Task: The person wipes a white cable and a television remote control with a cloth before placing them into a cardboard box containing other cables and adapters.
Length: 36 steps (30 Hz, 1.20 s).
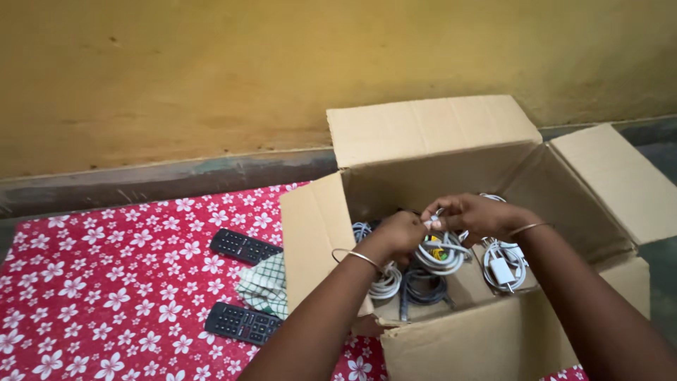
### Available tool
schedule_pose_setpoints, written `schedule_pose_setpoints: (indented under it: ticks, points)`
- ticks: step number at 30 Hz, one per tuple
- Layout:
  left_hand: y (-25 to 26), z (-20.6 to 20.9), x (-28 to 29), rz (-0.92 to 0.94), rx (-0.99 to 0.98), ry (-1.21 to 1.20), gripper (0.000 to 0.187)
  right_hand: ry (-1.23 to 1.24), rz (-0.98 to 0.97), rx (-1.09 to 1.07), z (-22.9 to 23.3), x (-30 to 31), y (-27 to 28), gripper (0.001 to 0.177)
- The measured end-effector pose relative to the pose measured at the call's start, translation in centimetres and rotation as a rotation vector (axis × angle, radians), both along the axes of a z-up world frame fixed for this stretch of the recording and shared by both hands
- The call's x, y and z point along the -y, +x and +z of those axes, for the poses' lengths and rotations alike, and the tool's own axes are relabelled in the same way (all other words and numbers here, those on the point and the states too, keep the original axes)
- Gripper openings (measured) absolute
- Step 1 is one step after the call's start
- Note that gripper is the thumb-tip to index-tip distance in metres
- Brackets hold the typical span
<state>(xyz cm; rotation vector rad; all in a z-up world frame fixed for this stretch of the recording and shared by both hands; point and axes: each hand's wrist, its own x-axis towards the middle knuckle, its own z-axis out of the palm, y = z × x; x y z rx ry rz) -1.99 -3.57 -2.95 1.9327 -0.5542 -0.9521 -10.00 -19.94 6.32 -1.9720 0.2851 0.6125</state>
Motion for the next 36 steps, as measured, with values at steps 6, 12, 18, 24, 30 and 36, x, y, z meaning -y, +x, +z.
schedule_pose_setpoints:
  ticks: [6, 12, 18, 24, 30, 36]
  points:
    - [-1.5, -6.1, 5.3, -0.212, 0.148, 0.027, 0.049, -0.193, 0.070, -0.183, -6.9, 6.4, 0.3, 0.031]
    - [-3.6, -10.1, 9.5, -0.415, 0.185, 0.090, 0.070, -0.312, 0.248, -0.216, -12.4, 10.3, 0.2, 0.028]
    - [-4.1, -11.4, 10.3, -0.580, 0.281, 0.198, 0.058, -0.349, 0.247, -0.336, -14.7, 10.5, 0.8, 0.032]
    - [-5.2, -5.9, 7.1, -0.465, 0.422, 0.231, 0.042, -0.434, 0.478, -0.132, -15.3, 10.1, 0.8, 0.052]
    - [-4.9, -2.1, 4.8, -0.471, 0.447, 0.535, 0.043, -0.576, 0.497, -0.172, -14.3, 8.2, 0.8, 0.048]
    - [-5.5, -1.2, 4.0, -0.482, 0.419, 0.526, 0.043, -0.691, 0.528, -0.065, -13.9, 7.0, 1.5, 0.046]
